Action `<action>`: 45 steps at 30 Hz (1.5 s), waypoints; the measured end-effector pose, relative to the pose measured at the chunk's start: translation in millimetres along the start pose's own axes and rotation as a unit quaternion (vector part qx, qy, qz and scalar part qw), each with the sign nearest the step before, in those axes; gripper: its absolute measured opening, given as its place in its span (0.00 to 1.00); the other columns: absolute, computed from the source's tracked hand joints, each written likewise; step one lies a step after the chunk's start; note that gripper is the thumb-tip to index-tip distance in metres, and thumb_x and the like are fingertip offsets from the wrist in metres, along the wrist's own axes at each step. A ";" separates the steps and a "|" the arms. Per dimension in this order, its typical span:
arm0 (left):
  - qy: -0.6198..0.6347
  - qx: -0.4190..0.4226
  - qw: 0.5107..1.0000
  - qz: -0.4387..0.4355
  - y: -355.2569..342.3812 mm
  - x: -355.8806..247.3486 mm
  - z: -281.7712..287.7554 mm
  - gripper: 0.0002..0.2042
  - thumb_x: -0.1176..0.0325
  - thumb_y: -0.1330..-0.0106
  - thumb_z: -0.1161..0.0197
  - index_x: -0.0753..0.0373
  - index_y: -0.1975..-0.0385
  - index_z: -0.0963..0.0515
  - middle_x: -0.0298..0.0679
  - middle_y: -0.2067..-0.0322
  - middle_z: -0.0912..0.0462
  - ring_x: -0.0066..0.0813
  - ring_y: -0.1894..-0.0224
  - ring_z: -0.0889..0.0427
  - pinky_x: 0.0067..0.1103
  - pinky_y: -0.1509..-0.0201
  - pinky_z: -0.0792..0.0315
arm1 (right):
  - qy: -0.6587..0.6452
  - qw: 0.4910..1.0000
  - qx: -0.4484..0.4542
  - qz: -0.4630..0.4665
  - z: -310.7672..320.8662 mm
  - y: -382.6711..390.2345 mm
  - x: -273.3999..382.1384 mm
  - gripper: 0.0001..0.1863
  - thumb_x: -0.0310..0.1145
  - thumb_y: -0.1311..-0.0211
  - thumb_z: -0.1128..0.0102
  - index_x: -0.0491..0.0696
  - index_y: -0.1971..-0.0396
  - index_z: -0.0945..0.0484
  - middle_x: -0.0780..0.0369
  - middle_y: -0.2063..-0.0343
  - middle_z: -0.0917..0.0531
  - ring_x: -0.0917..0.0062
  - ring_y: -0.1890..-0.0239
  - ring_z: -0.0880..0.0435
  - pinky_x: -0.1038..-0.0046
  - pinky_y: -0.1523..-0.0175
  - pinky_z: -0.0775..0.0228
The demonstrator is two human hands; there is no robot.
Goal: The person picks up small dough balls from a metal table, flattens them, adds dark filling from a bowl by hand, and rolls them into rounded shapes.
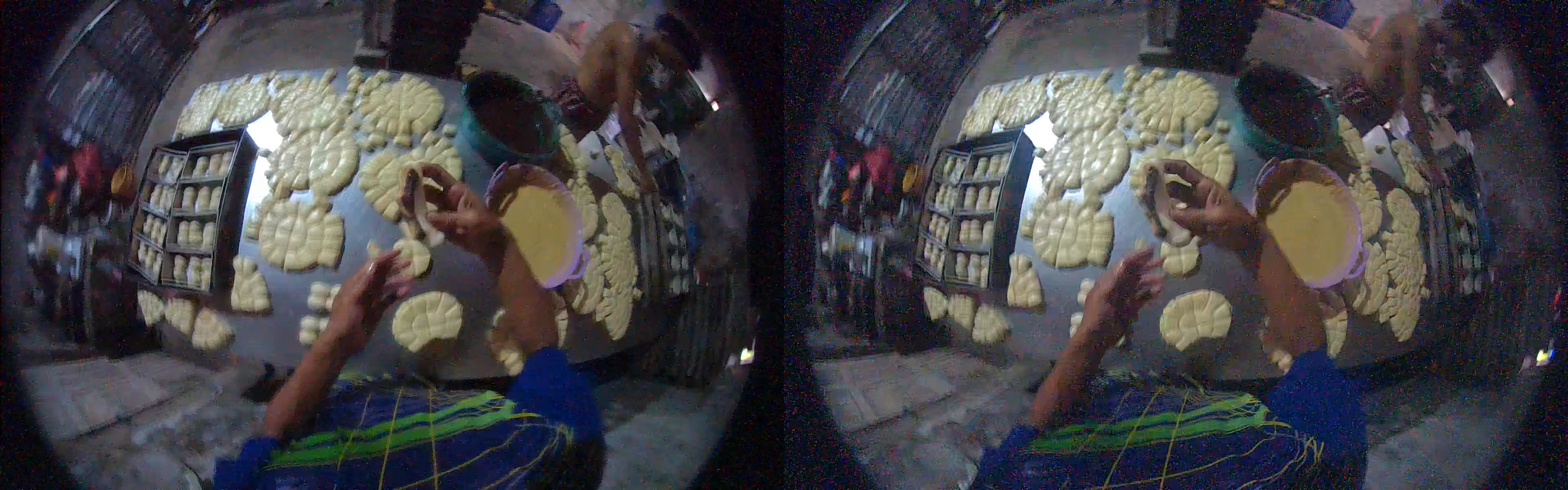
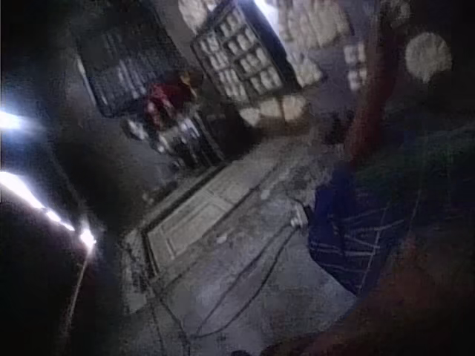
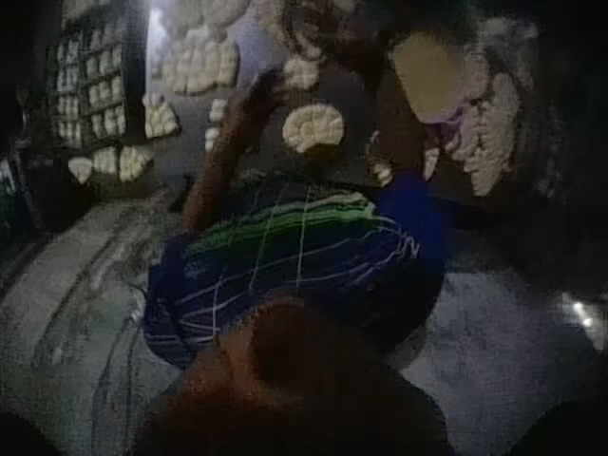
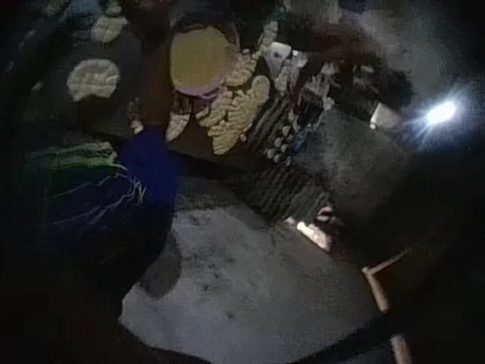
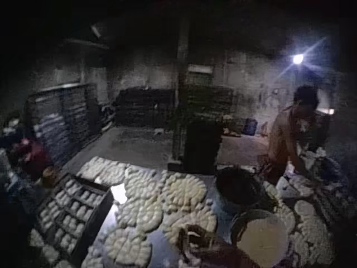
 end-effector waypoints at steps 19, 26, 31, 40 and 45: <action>0.198 -0.010 0.979 -0.042 62.1 -26.9 70.2 0.11 0.60 0.27 0.48 0.61 0.54 0.29 0.39 0.54 0.22 0.30 0.49 0.23 0.28 0.42 0.29 | 0.038 0.967 -0.235 0.087 -97.5 42.6 -121.0 0.24 0.20 0.36 0.43 0.51 0.41 0.32 0.59 0.45 0.25 0.72 0.44 0.24 0.73 0.45 0.26; 0.176 0.064 0.982 -0.024 71.3 -54.9 80.9 0.14 0.67 0.30 0.42 0.61 0.47 0.31 0.37 0.52 0.23 0.29 0.50 0.22 0.24 0.49 0.24 | 0.576 0.782 -0.165 0.169 -157.6 30.8 -100.5 0.17 0.25 0.43 0.36 0.53 0.52 0.19 0.57 0.45 0.26 0.69 0.48 0.21 0.71 0.50 0.22; -0.119 -0.045 0.985 -0.118 85.2 -85.1 102.4 0.15 0.76 0.42 0.31 0.60 0.58 0.28 0.31 0.64 0.25 0.18 0.62 0.24 0.18 0.59 0.26 | 0.766 0.630 -0.076 0.102 -194.9 20.8 -106.1 0.19 0.26 0.44 0.36 0.57 0.51 0.19 0.58 0.51 0.23 0.69 0.55 0.18 0.71 0.55 0.21; -0.223 0.038 0.970 -0.089 113.5 -118.6 108.3 0.19 0.79 0.39 0.38 0.61 0.49 0.33 0.36 0.61 0.21 0.21 0.59 0.23 0.20 0.55 0.26 | 0.647 0.745 -0.157 0.052 -201.0 -12.9 -97.2 0.14 0.29 0.51 0.29 0.46 0.63 0.20 0.61 0.68 0.17 0.71 0.67 0.15 0.71 0.66 0.22; -0.173 0.072 0.980 -0.064 120.1 -124.1 121.9 0.19 0.72 0.33 0.41 0.60 0.43 0.34 0.37 0.60 0.20 0.22 0.58 0.21 0.20 0.54 0.25 | 0.582 0.797 -0.159 0.035 -201.5 -19.5 -113.4 0.10 0.25 0.52 0.29 0.45 0.68 0.19 0.61 0.71 0.17 0.71 0.68 0.15 0.71 0.63 0.22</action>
Point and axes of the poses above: each hand's wrist, its own y-axis away from the middle knuckle, its own z-axis out of the back of the hand, x = y × z, the point moved 9 cm from there along -y, towards the middle knuckle
